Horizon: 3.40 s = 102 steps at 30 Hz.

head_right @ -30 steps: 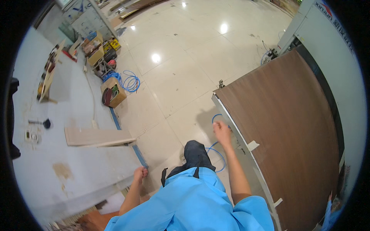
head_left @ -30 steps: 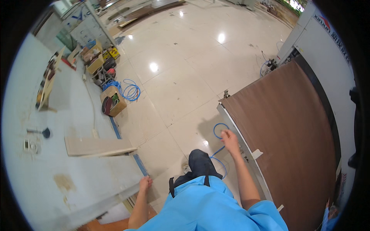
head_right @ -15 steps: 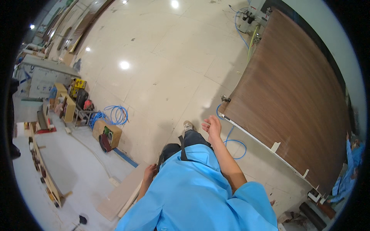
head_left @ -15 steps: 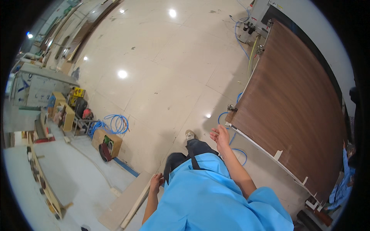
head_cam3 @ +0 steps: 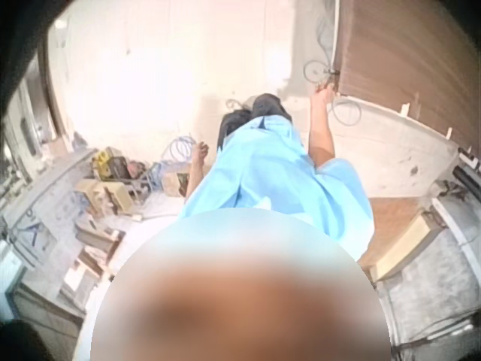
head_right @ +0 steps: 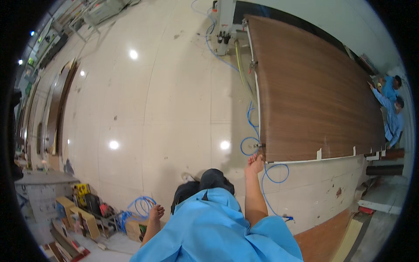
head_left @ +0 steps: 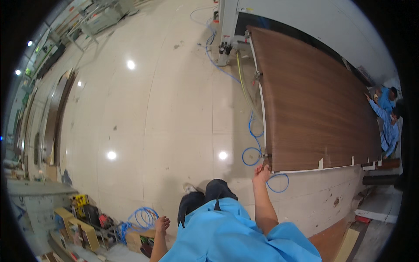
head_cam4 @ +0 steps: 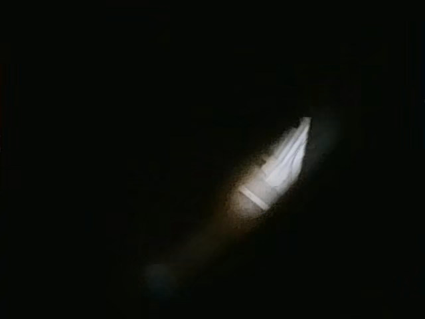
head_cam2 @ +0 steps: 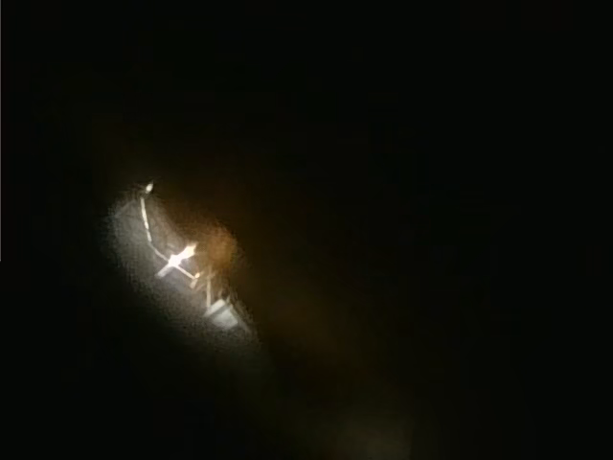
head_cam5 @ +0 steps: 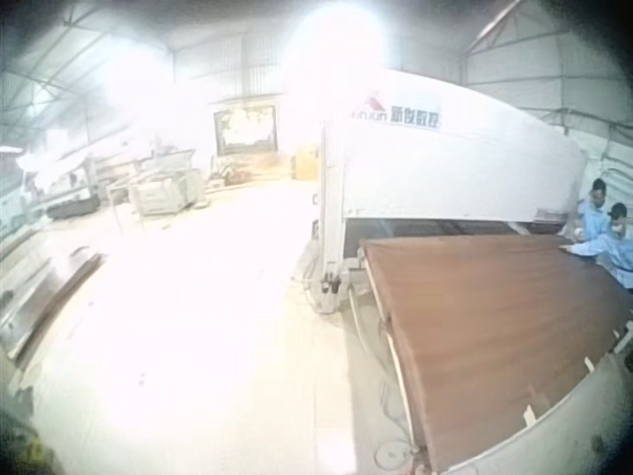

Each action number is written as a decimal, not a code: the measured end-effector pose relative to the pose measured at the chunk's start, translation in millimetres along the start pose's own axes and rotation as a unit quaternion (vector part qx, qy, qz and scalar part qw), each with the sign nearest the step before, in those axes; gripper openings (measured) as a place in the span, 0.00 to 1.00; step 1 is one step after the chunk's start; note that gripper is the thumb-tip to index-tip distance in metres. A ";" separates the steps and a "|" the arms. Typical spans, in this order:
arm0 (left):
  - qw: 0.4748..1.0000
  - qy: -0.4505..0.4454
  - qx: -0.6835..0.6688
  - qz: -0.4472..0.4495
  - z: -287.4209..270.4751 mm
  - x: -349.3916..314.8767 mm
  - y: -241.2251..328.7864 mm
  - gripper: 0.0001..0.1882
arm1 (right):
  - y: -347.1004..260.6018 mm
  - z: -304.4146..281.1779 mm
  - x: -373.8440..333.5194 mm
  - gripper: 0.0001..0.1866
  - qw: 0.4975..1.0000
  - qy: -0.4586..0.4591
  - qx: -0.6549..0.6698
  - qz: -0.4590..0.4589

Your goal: The person assists two coworkers in applying masking tape along the edges of a large wood panel on a vacuum press machine. The person holds the panel steady while the coworkers apply tape, then helps lift and position the panel onto the machine bed before operating the control panel.

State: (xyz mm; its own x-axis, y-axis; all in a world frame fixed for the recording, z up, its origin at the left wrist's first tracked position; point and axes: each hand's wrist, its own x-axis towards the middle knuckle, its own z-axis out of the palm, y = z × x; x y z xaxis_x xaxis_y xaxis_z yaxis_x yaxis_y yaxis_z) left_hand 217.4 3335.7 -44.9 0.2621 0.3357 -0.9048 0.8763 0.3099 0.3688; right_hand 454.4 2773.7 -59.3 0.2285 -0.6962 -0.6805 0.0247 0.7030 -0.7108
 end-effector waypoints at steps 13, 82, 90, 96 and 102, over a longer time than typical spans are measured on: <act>0.972 -0.067 0.184 0.127 41.0 103.6 342.5 0.19 | 22.6 15.6 -20.5 0.12 0.983 0.124 -0.020 -0.136; 0.392 -0.316 0.552 0.665 1339.6 28.9 1010.4 0.24 | -169.9 759.9 219.3 0.11 0.745 0.263 -0.483 -0.377; 0.390 -0.298 0.700 0.518 1368.3 35.0 1011.2 0.40 | -161.1 800.6 217.8 0.07 0.740 0.327 -0.500 -0.308; 0.404 -0.245 0.722 0.506 1366.4 28.2 1008.9 0.42 | -162.8 812.5 214.4 0.08 0.737 0.319 -0.519 -0.292; 0.443 -0.250 0.690 0.515 1365.3 23.8 1008.2 0.40 | -172.0 821.6 231.8 0.08 0.726 0.271 -0.532 -0.341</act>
State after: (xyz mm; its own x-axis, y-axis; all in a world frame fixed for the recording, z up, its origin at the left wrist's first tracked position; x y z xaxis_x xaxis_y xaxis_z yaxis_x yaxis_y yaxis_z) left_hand 1659.0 2441.6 14.6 0.5650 -0.6785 -0.4694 -0.4891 -0.7336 0.4718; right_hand 1302.8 2611.1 51.3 0.0917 -0.9874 0.1290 -0.8800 -0.1410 -0.4536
